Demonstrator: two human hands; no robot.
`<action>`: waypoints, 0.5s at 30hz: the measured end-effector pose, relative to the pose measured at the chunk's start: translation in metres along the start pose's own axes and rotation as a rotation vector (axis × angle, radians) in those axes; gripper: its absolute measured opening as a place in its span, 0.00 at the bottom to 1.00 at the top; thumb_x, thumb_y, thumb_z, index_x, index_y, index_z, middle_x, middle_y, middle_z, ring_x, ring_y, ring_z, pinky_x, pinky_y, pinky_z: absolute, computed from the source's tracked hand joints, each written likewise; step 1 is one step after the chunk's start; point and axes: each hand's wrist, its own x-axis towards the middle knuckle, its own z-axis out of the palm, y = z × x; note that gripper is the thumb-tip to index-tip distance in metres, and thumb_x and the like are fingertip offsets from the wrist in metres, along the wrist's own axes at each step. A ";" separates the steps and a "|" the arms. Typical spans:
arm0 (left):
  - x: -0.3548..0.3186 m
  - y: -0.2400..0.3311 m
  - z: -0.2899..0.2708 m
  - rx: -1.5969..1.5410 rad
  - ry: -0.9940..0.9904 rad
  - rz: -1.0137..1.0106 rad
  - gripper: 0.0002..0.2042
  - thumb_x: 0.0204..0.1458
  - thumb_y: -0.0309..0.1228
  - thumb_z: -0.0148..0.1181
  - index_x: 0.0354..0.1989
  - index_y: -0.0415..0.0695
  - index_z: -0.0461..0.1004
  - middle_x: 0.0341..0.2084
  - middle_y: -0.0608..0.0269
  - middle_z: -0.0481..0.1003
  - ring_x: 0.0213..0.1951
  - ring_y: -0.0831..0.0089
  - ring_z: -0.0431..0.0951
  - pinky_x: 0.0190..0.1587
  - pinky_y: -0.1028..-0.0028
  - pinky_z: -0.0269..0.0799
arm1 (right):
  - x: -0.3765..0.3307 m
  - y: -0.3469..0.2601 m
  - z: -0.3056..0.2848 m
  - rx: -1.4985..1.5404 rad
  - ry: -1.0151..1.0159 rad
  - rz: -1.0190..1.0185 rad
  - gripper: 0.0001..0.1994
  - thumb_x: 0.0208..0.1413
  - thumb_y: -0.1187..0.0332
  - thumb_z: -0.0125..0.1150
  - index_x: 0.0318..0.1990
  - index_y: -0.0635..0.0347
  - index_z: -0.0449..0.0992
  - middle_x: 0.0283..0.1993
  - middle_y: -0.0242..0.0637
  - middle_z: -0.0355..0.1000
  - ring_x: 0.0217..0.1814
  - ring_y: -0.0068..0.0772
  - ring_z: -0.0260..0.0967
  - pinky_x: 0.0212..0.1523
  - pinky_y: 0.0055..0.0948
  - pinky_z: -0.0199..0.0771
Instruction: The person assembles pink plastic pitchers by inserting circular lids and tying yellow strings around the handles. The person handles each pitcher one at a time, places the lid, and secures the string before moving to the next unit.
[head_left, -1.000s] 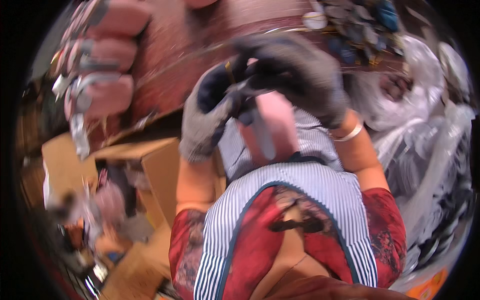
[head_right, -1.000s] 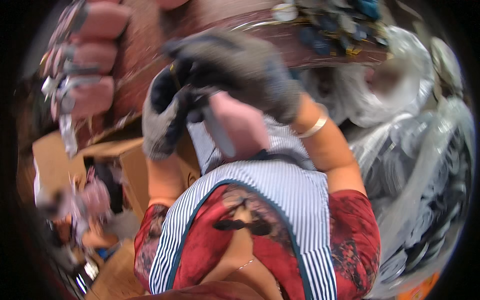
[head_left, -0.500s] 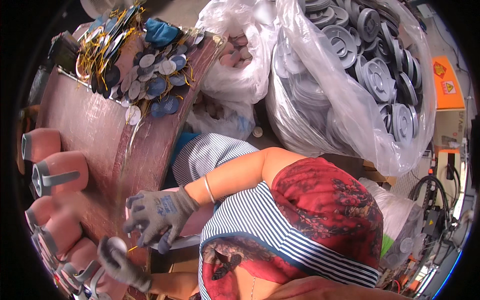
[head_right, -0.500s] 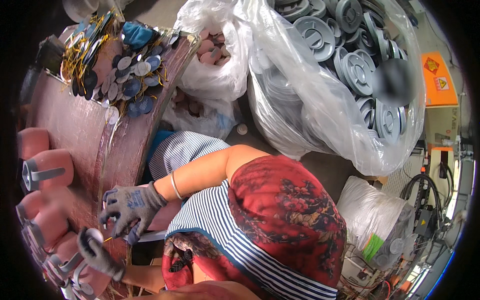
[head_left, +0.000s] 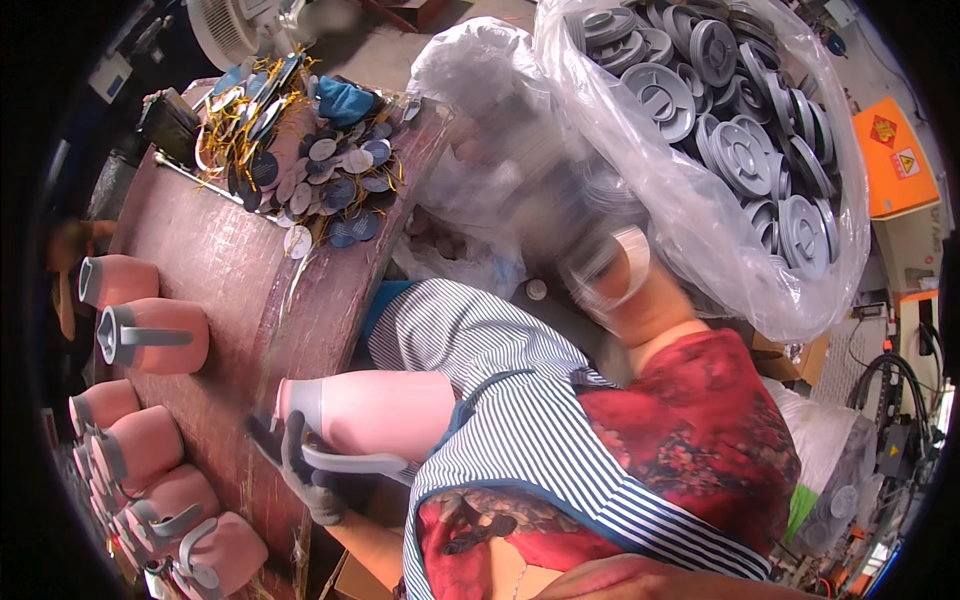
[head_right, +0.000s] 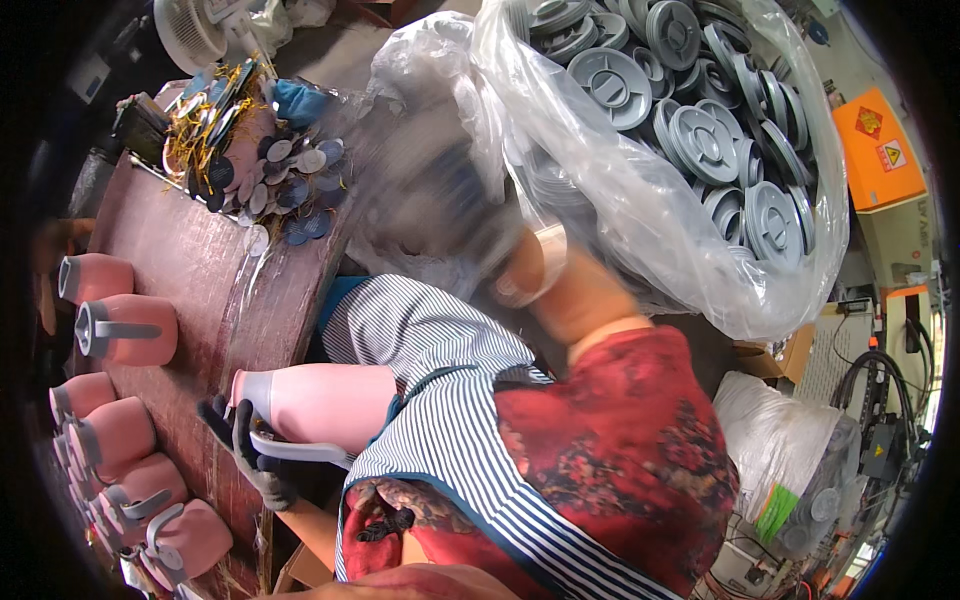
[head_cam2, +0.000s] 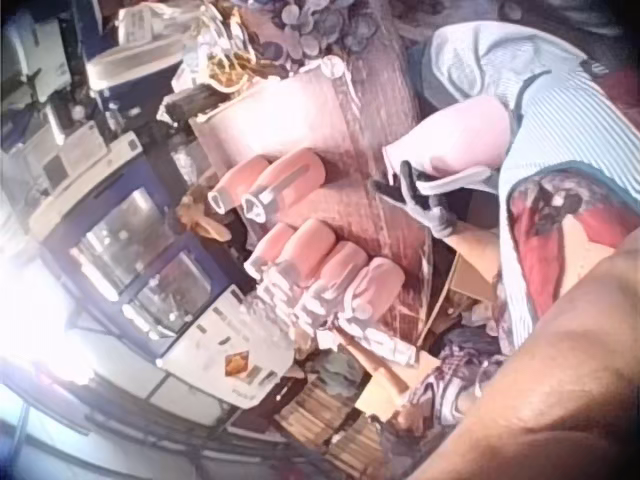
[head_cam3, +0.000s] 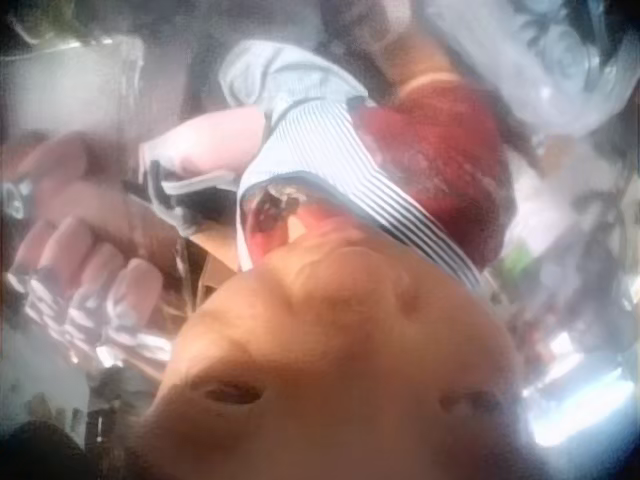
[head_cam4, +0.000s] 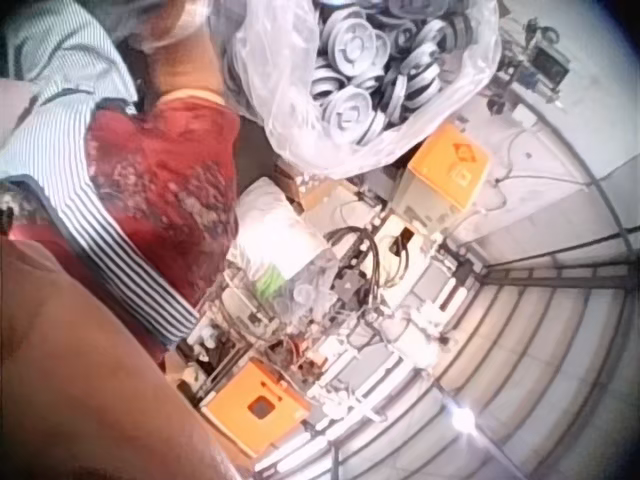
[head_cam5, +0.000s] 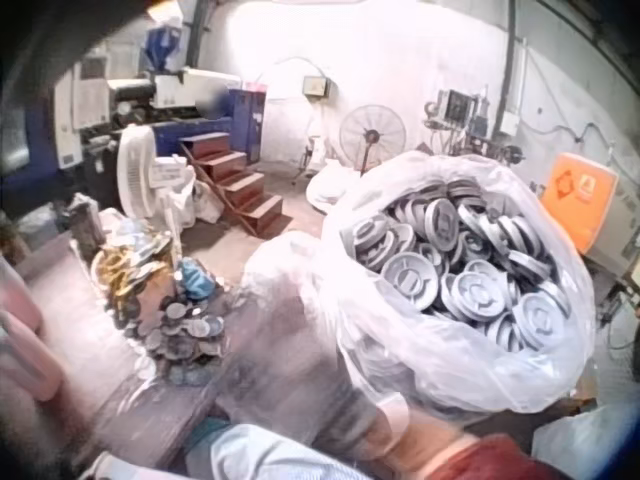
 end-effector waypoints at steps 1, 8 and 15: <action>-0.001 0.000 -0.005 0.032 -0.012 -0.006 0.39 0.57 0.64 0.45 0.62 0.40 0.71 0.74 0.44 0.44 0.72 0.50 0.54 0.69 0.52 0.52 | 0.012 0.024 -0.044 -0.225 0.081 0.052 0.26 0.54 0.58 0.66 0.58 0.58 0.72 0.54 0.46 0.73 0.52 0.45 0.73 0.54 0.38 0.73; 0.019 -0.009 0.013 0.221 -0.081 0.106 0.38 0.55 0.65 0.47 0.64 0.46 0.71 0.73 0.41 0.47 0.70 0.48 0.55 0.68 0.53 0.54 | -0.047 0.073 -0.133 -0.462 -0.457 0.762 0.39 0.59 0.40 0.56 0.65 0.65 0.65 0.58 0.58 0.71 0.59 0.54 0.72 0.56 0.44 0.74; 0.021 -0.004 0.012 0.206 -0.252 0.086 0.39 0.55 0.62 0.52 0.67 0.45 0.67 0.70 0.42 0.54 0.70 0.50 0.56 0.69 0.53 0.52 | -0.145 0.087 0.028 -0.718 -0.555 0.605 0.42 0.53 0.54 0.62 0.68 0.78 0.55 0.63 0.60 0.65 0.55 0.46 0.70 0.56 0.42 0.71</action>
